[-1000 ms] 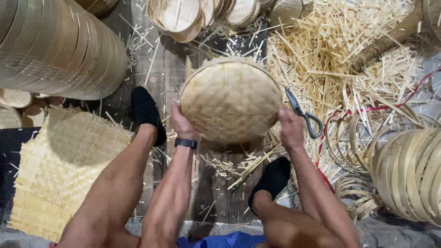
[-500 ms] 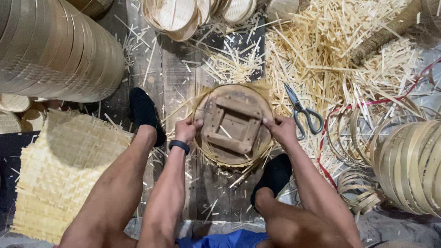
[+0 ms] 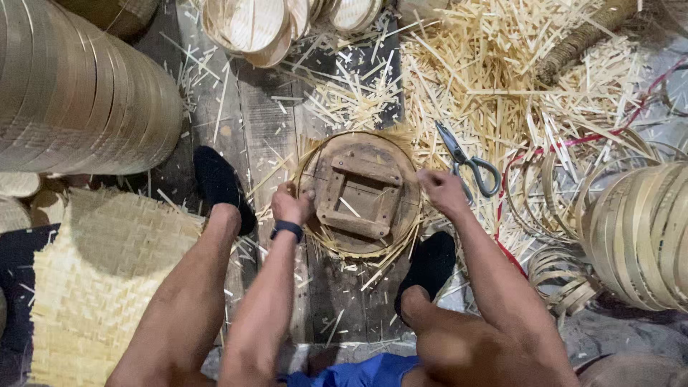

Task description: The person assembles a round bamboo basket by placing a woven mat over a wooden mold, securing it with a bamboo ring, and trimming the edges with shears.

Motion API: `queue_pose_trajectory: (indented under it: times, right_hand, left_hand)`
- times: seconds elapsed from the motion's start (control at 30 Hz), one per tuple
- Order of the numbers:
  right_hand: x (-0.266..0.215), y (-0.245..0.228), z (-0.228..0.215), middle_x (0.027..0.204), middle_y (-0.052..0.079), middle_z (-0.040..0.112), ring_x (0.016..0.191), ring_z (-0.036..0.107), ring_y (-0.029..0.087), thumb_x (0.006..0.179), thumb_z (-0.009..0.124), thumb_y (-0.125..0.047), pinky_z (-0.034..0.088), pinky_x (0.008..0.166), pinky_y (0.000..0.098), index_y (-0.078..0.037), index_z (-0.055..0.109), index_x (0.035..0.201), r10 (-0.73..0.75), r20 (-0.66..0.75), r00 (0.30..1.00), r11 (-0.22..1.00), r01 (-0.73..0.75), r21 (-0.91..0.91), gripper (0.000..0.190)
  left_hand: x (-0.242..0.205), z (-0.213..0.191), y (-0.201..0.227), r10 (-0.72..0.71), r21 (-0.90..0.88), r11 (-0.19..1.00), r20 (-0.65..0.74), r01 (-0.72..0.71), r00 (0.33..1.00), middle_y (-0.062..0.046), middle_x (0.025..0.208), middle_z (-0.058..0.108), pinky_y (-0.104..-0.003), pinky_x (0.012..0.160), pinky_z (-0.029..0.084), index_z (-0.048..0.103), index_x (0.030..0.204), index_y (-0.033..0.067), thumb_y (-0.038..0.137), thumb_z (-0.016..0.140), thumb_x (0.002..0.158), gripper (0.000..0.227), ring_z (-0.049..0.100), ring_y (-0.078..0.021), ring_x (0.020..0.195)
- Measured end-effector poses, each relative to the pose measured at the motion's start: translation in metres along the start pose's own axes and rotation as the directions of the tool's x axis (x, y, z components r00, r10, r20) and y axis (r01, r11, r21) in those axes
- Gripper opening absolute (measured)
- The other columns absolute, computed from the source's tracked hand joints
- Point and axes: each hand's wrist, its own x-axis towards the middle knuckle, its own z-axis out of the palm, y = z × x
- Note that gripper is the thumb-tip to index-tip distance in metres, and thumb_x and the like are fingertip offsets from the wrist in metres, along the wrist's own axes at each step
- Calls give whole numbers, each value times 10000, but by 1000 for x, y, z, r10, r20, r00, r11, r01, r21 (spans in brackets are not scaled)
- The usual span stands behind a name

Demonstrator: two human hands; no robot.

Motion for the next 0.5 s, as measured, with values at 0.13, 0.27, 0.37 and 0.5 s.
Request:
queue_pose_trajectory:
  times: [0.13, 0.27, 0.37, 0.5]
  right_hand:
    - [16, 55, -40, 1163, 250, 603, 1083, 591, 382, 823, 866, -261, 483, 951, 482, 46, 621, 1202, -365, -248, 897, 778, 147, -611, 546]
    - [38, 82, -56, 1284, 279, 588, 1201, 584, 438, 749, 834, -170, 480, 1026, 499, 62, 565, 1232, -177, -130, 975, 778, 58, -626, 600]
    - [53, 76, -63, 1246, 250, 613, 1140, 630, 414, 581, 918, -107, 525, 979, 466, 34, 521, 1277, 11, -26, 1000, 740, -26, -673, 814]
    - [52, 66, -83, 1008, 205, 744, 968, 752, 332, 645, 847, -182, 580, 907, 407, -7, 686, 1104, 125, 142, 982, 889, -47, -455, 517]
  left_hand:
    - [-44, 43, 23, 220, 121, 973, -259, -194, 941, -268, 1650, 234, -612, 1241, 145, 221, 1608, 19, 596, 648, 946, 977, 245, -429, 1528]
    - [-69, 96, 101, 5, 1, 1000, -98, -5, 995, -300, 1682, 18, -590, 1239, -27, 57, 1603, -29, 818, 560, 847, 1242, -14, -427, 1566]
    - [-74, 118, 138, -104, 93, 988, -206, 126, 973, -315, 1676, 1, -573, 1240, -37, 53, 1596, -73, 826, 661, 728, 1390, -54, -438, 1563]
    - [-78, 127, 124, 370, 107, 929, -286, -354, 884, -315, 1678, 26, -616, 1244, -18, 93, 1594, -62, 683, 735, 696, 1332, -21, -444, 1566]
